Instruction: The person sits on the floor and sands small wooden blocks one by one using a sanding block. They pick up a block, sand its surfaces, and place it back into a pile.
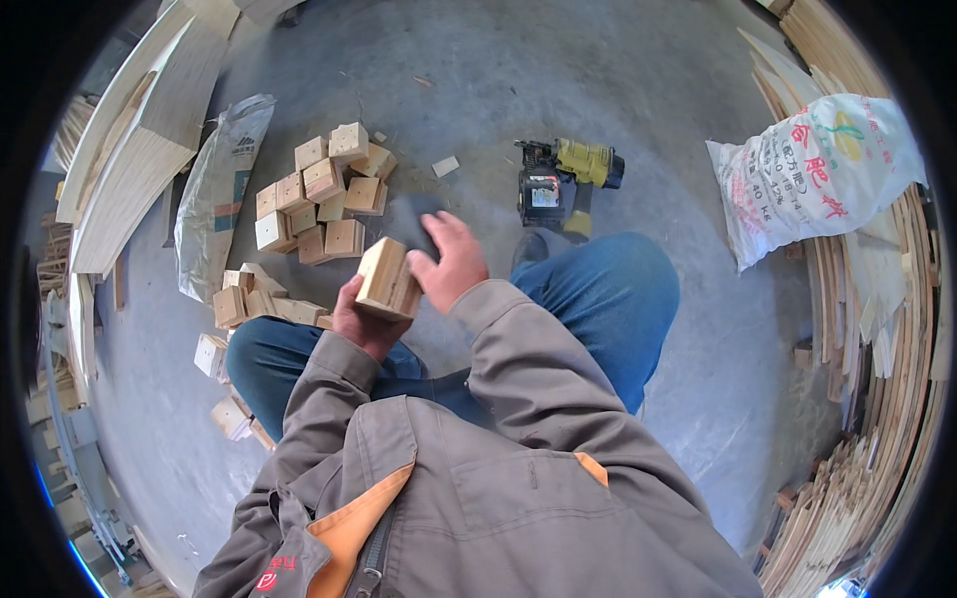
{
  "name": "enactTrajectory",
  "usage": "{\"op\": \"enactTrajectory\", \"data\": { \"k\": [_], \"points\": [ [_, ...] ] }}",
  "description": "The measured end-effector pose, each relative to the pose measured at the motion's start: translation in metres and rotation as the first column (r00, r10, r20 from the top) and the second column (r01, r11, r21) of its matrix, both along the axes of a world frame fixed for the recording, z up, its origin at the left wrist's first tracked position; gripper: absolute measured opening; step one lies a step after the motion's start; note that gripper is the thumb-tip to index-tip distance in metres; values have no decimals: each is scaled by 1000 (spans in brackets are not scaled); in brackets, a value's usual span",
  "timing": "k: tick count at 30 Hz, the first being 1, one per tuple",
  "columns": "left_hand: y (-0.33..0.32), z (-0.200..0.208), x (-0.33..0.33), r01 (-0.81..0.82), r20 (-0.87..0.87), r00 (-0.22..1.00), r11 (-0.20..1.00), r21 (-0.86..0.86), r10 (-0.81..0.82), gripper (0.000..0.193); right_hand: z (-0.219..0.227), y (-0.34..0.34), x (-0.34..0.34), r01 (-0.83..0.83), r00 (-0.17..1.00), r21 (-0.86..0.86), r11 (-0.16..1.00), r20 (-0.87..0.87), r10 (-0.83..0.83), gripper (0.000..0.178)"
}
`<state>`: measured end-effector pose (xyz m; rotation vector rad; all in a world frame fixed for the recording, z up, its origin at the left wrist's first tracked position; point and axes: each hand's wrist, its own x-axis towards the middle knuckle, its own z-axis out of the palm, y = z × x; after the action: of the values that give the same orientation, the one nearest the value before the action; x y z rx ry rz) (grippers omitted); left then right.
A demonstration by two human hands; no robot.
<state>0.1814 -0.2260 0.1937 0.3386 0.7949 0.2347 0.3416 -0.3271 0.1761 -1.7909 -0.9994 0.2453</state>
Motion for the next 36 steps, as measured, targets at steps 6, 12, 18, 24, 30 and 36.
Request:
{"op": "enactTrajectory", "data": {
  "k": [6,12,18,24,30,36],
  "points": [
    [14,-11,3,-231,95,967,971,-66,237,58,19,-14,-21,-260,952,74,963,190,242,61],
    [24,-20,-7,-239,134,961,970,-30,241,57,27,-12,-33,-373,924,94,923,133,359,61],
    [5,-3,0,-106,75,991,993,-57,110,63,-12,-2,2,60,998,-51,997,-21,-61,60],
    [28,-13,-9,-234,225,945,971,-45,238,63,31,-22,-37,-356,924,68,932,177,339,62],
    [25,-10,-7,-180,126,974,979,-93,191,56,20,-7,-12,-170,983,12,985,78,169,57],
    [17,-11,-5,-163,117,978,984,-68,170,59,2,-9,-1,-40,998,-29,999,54,42,62]
  ]
}}
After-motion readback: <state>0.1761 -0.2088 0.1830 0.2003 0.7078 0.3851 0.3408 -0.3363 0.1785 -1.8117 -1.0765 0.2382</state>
